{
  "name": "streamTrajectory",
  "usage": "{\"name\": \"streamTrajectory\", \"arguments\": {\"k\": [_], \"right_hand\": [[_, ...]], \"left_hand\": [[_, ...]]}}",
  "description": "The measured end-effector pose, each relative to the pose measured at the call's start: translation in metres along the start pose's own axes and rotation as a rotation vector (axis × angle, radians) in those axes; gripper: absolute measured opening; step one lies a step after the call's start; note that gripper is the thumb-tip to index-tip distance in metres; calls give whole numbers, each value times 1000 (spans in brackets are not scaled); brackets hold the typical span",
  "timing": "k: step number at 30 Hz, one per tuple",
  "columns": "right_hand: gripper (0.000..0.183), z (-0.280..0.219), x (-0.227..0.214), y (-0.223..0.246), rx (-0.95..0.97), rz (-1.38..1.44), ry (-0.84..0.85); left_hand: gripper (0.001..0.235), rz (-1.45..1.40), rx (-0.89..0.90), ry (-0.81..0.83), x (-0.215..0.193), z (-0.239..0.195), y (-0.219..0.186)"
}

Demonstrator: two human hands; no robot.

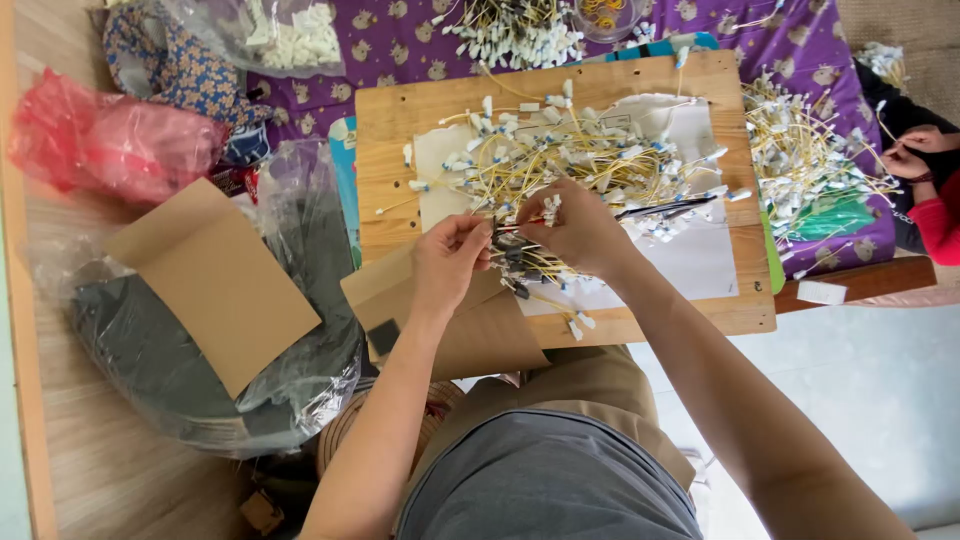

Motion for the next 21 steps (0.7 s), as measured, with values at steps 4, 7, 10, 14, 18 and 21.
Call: {"name": "streamTrajectory", "arguments": {"k": [4, 7, 10, 14, 18, 21], "right_hand": [[26, -4, 6, -22, 38, -11, -9], [27, -11, 8, -21, 102, 22, 20], [21, -10, 8, -22, 64, -12, 73], [24, -8, 6, -18, 18, -56, 46], [24, -10, 7, -25, 38, -30, 48], [24, -8, 7, -32, 26, -13, 45]], "left_hand": [[22, 369, 46, -26, -49, -17, 0], [29, 1157, 175, -158, -95, -52, -4], [49, 1510, 16, -60, -126, -70, 33], [25, 1494, 376, -141, -144, -66, 80], [40, 1083, 137, -33, -132, -79, 27], [36, 1020, 124, -85, -153, -67, 36]]}}
Point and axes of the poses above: each hand's wrist, its own z-axis towards the middle knuckle, its own x-axis out of the palm, y = z × x, the point moved 2 cm from there along z, towards the middle knuckle, and after that the axes turned 14 degrees about -x, right-handed, at the moved point
